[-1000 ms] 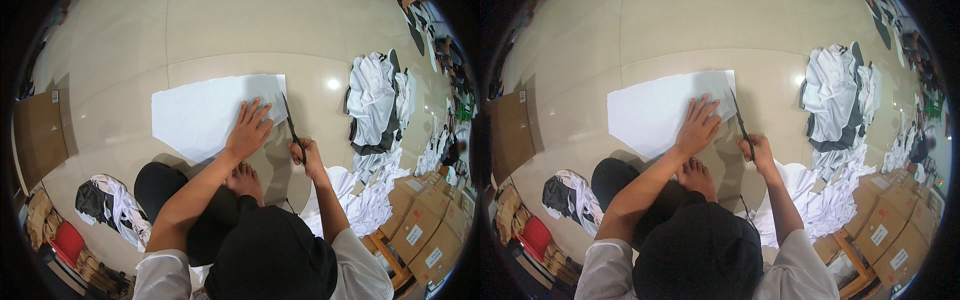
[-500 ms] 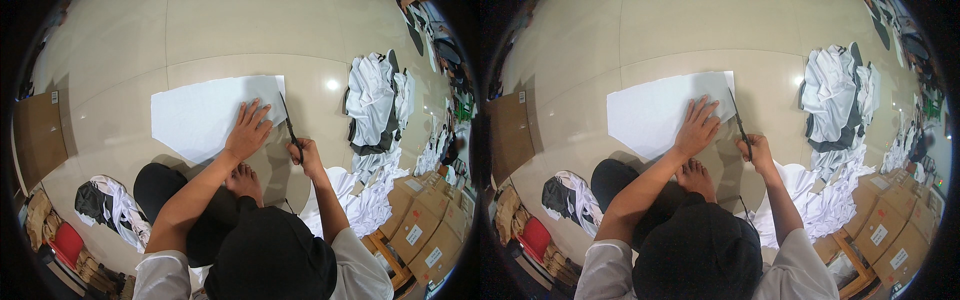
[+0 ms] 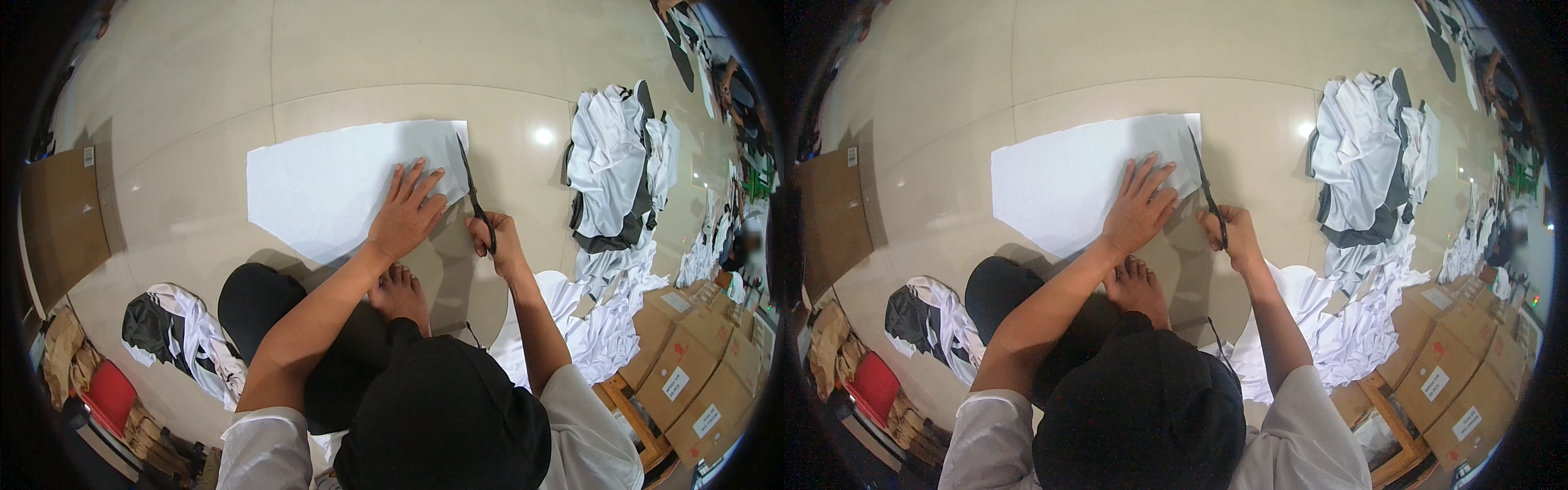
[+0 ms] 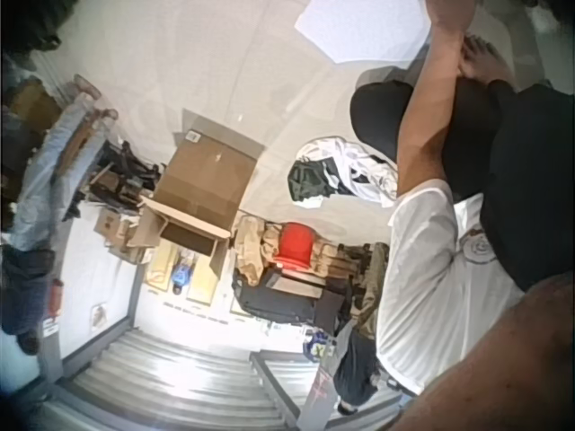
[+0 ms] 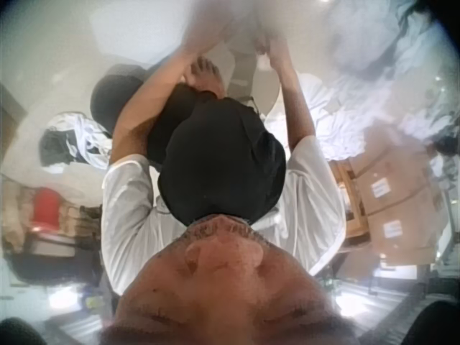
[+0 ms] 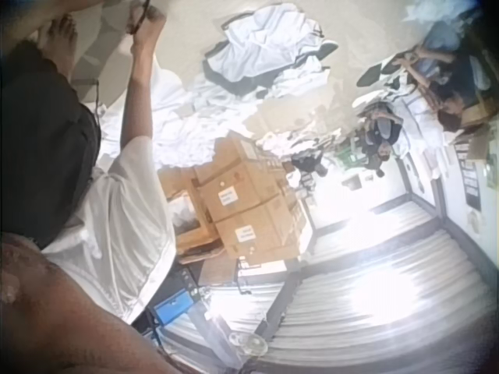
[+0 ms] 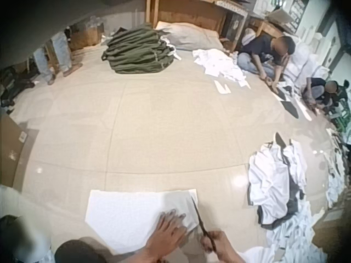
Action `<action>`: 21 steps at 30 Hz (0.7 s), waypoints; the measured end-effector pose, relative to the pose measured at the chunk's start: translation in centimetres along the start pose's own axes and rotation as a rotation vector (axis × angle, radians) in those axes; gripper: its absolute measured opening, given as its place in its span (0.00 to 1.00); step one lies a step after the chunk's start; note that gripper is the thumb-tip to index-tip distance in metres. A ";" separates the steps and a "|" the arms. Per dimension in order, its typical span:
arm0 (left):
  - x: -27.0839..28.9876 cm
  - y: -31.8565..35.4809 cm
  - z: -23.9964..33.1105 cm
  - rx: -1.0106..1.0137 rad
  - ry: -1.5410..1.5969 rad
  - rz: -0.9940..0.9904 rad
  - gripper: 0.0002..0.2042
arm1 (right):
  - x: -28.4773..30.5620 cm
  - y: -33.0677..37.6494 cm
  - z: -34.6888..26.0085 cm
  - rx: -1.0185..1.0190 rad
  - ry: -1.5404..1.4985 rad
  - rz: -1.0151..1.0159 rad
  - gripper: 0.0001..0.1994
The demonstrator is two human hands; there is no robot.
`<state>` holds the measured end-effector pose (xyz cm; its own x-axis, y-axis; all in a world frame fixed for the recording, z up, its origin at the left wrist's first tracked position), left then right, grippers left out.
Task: The person sits on the floor and uses scissors to cut a large white sheet of paper into a curved shape. They repeatedly adjust the paper and trim along a curved line, producing a shaped piece and offcuts.
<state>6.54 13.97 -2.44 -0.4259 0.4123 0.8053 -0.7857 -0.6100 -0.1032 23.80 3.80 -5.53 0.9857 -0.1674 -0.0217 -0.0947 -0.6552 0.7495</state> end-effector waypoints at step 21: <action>-0.1 0.0 0.0 0.000 0.002 -0.018 0.10 | -0.5 -0.3 0.3 -0.006 -0.020 -0.005 0.17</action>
<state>6.62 13.95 -2.53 -0.4126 0.4249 0.8057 -0.7935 -0.6021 -0.0888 23.28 3.84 -5.96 0.9831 -0.1790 -0.0384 -0.0892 -0.6518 0.7532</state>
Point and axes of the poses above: each hand's wrist, its own y-axis away from the middle knuckle, its own x-axis out of the back of the hand, z = x × y, the point moved 9 cm from there along -y, towards the middle knuckle, and after that the axes turned 9 degrees about -z, right-handed, at the moved point
